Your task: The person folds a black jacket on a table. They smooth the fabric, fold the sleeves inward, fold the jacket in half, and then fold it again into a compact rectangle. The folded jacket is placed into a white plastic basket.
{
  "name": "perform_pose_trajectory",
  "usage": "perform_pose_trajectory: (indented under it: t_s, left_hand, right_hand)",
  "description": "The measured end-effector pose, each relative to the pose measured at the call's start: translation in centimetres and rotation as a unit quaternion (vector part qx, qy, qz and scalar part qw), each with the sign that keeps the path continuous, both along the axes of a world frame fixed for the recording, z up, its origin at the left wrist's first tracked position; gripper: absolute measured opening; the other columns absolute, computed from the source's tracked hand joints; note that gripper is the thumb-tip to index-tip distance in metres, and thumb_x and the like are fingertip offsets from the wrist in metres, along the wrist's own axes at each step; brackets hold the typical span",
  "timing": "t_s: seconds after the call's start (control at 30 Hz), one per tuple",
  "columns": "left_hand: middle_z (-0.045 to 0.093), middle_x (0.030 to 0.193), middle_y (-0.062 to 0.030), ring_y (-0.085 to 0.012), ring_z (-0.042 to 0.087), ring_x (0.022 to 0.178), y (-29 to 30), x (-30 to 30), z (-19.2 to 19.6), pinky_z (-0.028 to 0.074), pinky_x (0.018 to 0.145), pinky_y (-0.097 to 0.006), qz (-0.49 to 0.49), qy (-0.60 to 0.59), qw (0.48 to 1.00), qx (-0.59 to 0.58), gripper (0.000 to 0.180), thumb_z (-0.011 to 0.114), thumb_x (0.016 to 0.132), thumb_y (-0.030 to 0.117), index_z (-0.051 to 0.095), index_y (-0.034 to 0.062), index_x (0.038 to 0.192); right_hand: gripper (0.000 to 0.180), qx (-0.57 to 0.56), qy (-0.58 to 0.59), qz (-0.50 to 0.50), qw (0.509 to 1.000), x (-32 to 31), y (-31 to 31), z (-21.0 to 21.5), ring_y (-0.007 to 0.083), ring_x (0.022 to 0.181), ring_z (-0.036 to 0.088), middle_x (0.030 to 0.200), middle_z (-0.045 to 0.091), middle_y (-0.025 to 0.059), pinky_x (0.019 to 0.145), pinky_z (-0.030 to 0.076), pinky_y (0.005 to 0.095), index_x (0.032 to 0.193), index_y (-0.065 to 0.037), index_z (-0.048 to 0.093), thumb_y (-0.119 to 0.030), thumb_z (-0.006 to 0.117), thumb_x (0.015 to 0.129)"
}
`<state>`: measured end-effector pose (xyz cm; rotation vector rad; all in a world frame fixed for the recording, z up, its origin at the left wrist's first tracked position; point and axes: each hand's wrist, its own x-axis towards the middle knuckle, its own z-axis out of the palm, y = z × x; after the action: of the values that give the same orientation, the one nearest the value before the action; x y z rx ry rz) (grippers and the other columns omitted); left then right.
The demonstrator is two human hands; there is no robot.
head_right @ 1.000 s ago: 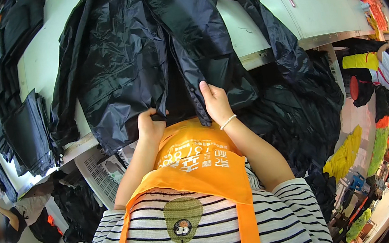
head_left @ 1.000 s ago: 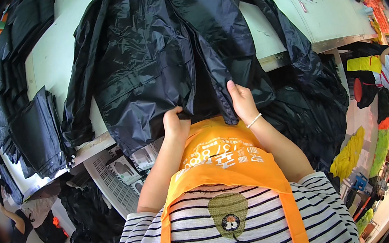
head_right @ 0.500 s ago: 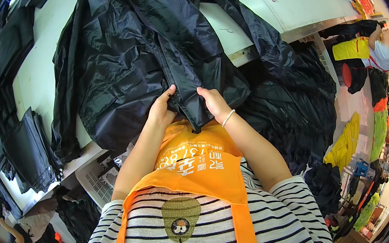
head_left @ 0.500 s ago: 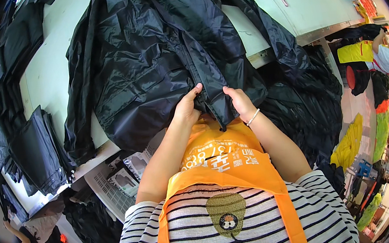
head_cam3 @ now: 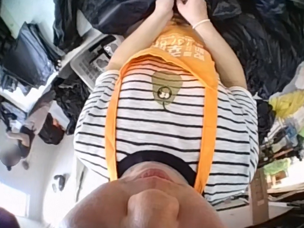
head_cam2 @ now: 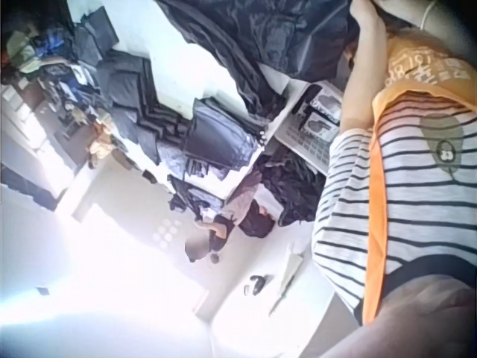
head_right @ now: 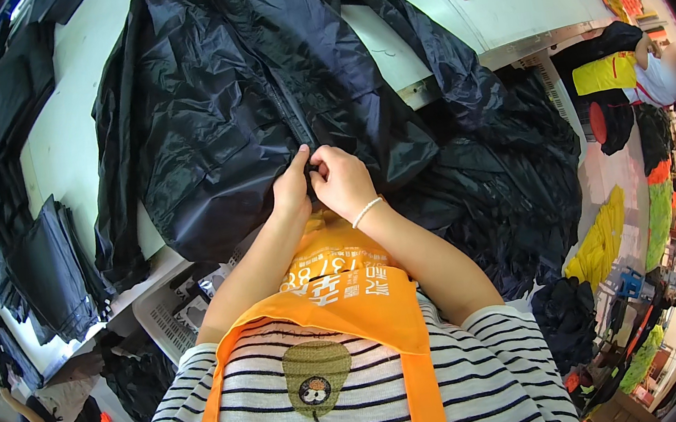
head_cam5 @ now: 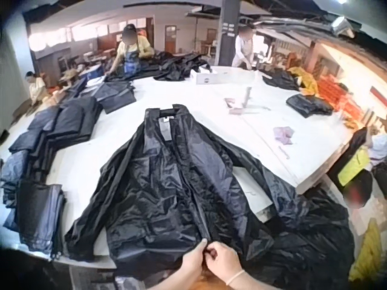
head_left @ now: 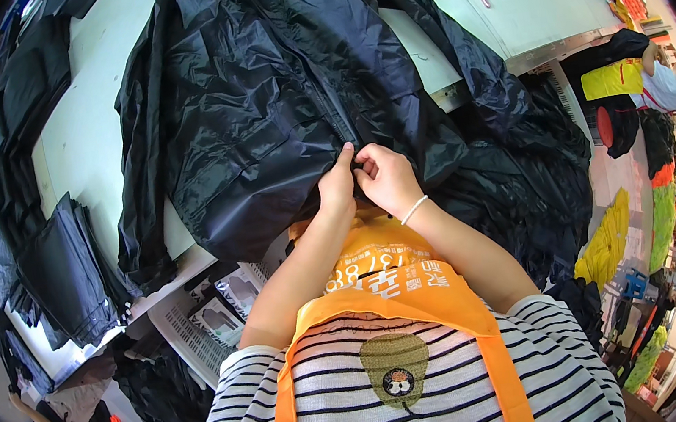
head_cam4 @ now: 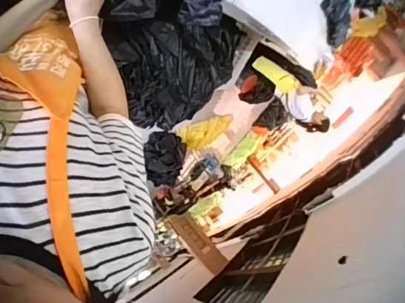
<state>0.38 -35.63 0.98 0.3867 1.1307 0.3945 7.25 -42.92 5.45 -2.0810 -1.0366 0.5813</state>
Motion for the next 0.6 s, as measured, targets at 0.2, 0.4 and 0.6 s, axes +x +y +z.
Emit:
perform_pose_trajectory:
  t_s: [0.2, 0.4, 0.6]
  left_hand:
    - [0.062, 0.098, -0.0105, -0.0169, 0.056, 0.089, 0.2, -0.6, 1.3, 0.045, 0.08, -0.028, -0.056, 0.046, 0.997, 0.031, 0.039, 0.072, 0.082, 0.031, 0.063, -0.005, 0.095]
    - [0.063, 0.096, -0.0097, -0.0139, 0.055, 0.085, 0.3, -0.9, 2.2, 0.043, 0.078, -0.027, -0.158, 0.103, 0.979, 0.081, 0.049, 0.071, 0.08, 0.042, 0.064, -0.0058, 0.093]
    - [0.06, 0.068, -0.0001, -0.0102, 0.051, 0.064, 0.1, -1.3, 1.1, 0.041, 0.062, -0.026, -0.129, -0.024, 0.99, 0.058, 0.04, 0.065, 0.084, 0.041, 0.062, 0.0058, 0.067]
  right_hand:
    - [0.013, -0.019, 0.38, -0.132, 0.915, 1.0, -0.5, -1.7, 0.0137, 0.06, 0.062, 0.076, 0.065, 0.0074, 0.056, 0.051, 0.0255, 0.085, 0.0, 0.061, -0.012, 0.066, 0.08]
    - [0.018, -0.027, 0.48, -0.207, 0.852, 0.6, -0.4, -1.2, 0.0127, 0.059, 0.062, 0.074, 0.064, 0.0067, 0.055, 0.051, 0.0232, 0.086, -0.002, 0.061, -0.018, 0.069, 0.083]
    - [0.011, 0.034, 0.316, -0.116, 0.941, -0.4, 0.0, -2.2, 0.0085, 0.056, 0.057, 0.07, 0.062, 0.0034, 0.053, 0.048, 0.0219, 0.081, -0.001, 0.058, -0.004, 0.068, 0.08]
